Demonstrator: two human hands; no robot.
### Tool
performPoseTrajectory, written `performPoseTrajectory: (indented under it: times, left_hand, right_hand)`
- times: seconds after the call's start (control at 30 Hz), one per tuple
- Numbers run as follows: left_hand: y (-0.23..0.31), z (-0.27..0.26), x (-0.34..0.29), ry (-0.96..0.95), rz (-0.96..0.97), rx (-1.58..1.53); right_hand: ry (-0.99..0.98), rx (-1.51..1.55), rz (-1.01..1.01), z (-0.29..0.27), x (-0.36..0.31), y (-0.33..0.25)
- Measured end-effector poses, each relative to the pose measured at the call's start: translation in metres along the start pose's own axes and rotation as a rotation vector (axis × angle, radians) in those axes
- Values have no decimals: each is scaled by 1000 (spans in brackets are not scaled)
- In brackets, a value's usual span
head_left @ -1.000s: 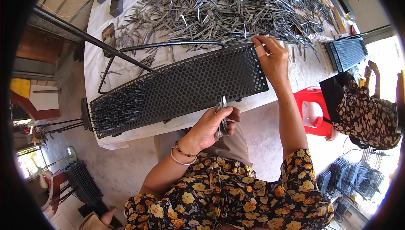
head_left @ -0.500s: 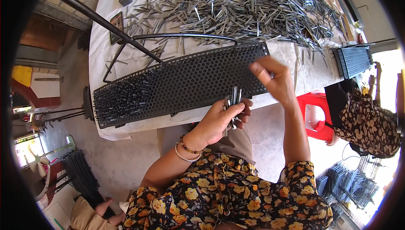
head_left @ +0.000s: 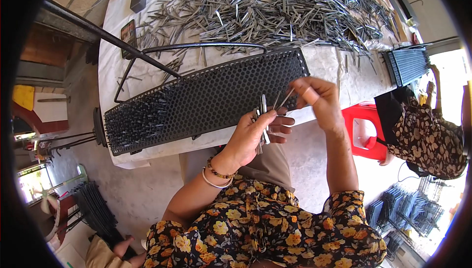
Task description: Inserting small metal pins into a perforated black plate.
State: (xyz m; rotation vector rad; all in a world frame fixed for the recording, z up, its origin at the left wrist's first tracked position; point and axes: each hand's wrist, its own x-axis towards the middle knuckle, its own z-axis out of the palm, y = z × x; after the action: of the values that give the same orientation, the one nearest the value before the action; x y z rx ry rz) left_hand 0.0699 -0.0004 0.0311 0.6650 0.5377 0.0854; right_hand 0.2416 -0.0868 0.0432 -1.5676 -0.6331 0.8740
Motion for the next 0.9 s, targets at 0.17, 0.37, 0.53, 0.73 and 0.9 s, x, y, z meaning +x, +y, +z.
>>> performPoseTrajectory:
  times: [0.17, 0.37, 0.53, 0.73, 0.9]
  left_hand:
    - [-18, 6, -7, -29, -89, 75]
    - [-24, 0, -13, 25, -205, 79]
    - [-20, 1, -12, 55, -234, 55]
    - [-19, 5, -11, 41, -247, 16]
    - [-19, 7, -11, 33, -243, 24]
  right_hand:
    - [419, -298, -346, -25, 35, -13]
    - [439, -559, -599, -38, 73, 15]
    - [442, -570, -576, -33, 69, 6]
    - [377, -692, -693, -31, 73, 20]
    - [321, -888, -707, -29, 74, 27]
